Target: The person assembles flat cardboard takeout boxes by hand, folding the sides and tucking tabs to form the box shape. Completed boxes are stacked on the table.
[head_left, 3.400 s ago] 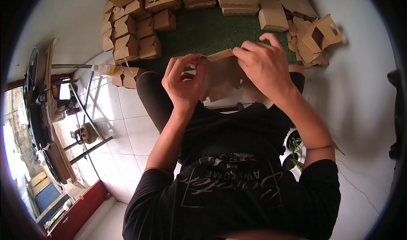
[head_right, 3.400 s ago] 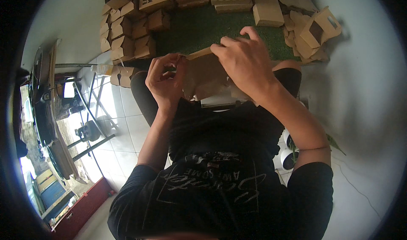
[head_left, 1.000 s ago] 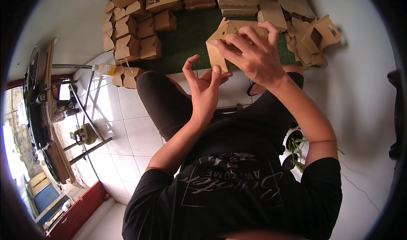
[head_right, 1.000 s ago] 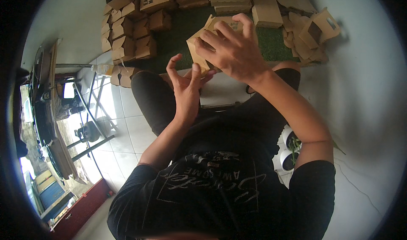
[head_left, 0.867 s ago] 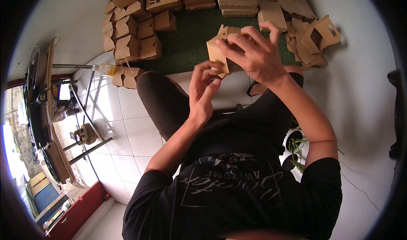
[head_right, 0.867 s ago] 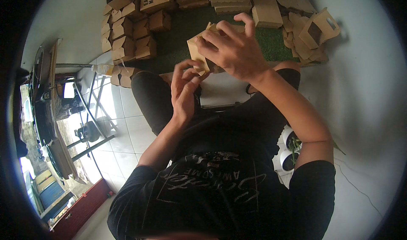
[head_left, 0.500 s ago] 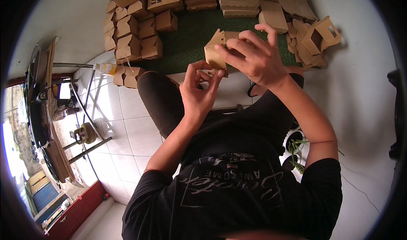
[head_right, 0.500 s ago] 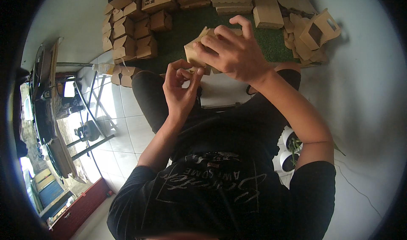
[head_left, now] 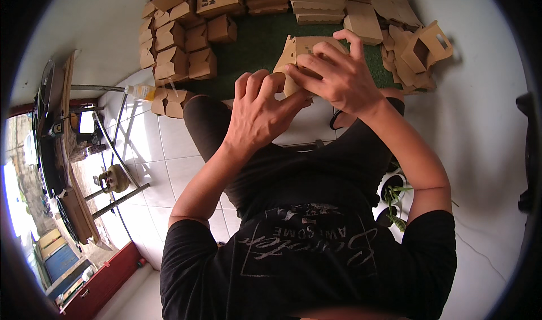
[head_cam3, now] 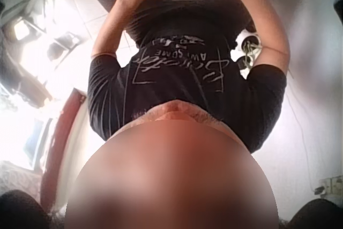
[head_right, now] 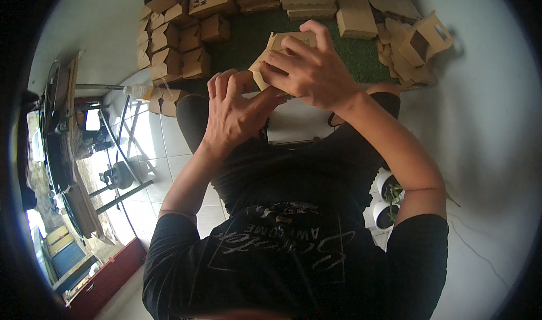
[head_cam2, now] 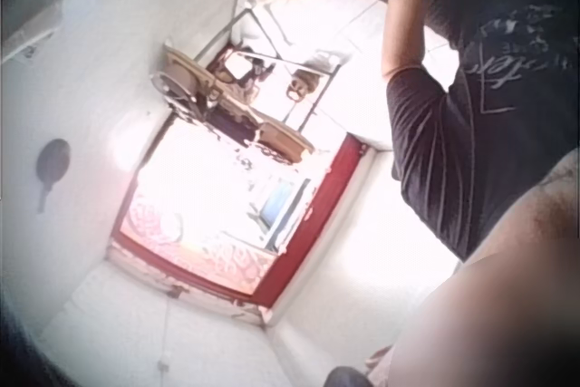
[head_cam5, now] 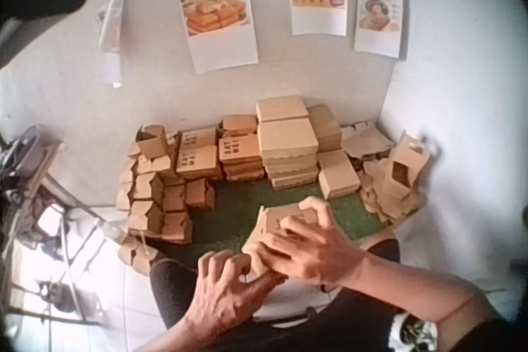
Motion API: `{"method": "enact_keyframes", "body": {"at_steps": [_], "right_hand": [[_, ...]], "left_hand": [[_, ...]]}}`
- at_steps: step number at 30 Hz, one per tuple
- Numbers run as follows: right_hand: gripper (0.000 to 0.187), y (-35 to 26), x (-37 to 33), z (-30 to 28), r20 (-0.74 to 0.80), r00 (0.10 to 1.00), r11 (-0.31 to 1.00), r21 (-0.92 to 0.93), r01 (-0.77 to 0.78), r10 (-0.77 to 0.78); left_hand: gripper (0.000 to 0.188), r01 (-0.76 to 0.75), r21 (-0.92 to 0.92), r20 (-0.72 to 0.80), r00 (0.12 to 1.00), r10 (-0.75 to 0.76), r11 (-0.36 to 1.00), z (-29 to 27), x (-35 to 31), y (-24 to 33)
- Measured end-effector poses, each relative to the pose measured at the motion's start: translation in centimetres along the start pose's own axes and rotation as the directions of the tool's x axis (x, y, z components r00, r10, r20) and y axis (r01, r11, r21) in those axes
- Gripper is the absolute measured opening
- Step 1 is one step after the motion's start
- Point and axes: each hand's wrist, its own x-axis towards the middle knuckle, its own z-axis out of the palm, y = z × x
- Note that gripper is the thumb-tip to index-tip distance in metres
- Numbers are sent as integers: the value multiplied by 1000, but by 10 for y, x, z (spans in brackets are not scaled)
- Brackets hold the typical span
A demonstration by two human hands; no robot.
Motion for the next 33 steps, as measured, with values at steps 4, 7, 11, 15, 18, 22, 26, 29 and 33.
{"method": "enact_keyframes", "body": {"at_steps": [4, 7, 11, 15, 18, 22, 26, 29, 33], "right_hand": [[20, 4, -1, 1, 13, 999, 999, -15, 29, -29], [15, 5, -2, 1, 22, 999, 999, 24, 47, -47], [7, 5, -4, 1, 36, 997, 996, 59, 66, -69], [7, 3, -6, 4, 46, 996, 996, 52, 72, -75], [7, -2, -7, 7, 98, 993, 998, 16, 67, -68], [12, -13, -5, 5, 201, 980, 1000, -21, 14, -10], [26, -18, -1, -12, 262, 962, 995, 37, -94, 81], [38, -23, -4, -28, 215, 943, 953, 111, -281, 253], [40, -30, -20, -25, 191, 854, 767, 377, -519, 484]], "left_hand": [[16, -27, 16, -4, 1000, 27, 1000, 2, 5, 0], [13, -53, 14, 48, 997, 53, 998, 5, 6, 0], [24, -127, 31, 93, 988, 124, 991, 7, 6, -3], [24, -102, -77, 88, 990, 109, 992, 13, 6, -6], [25, -49, -158, 93, 994, 64, 986, 18, 4, -8], [25, 13, -200, 103, 995, 8, 980, 21, 1, -9], [23, 100, -261, 119, 990, -71, 960, 23, 1, -10], [22, 168, -293, 132, 982, -135, 941, 22, 0, -13], [21, 299, -380, 142, 954, -265, 875, 21, 0, -14]]}}
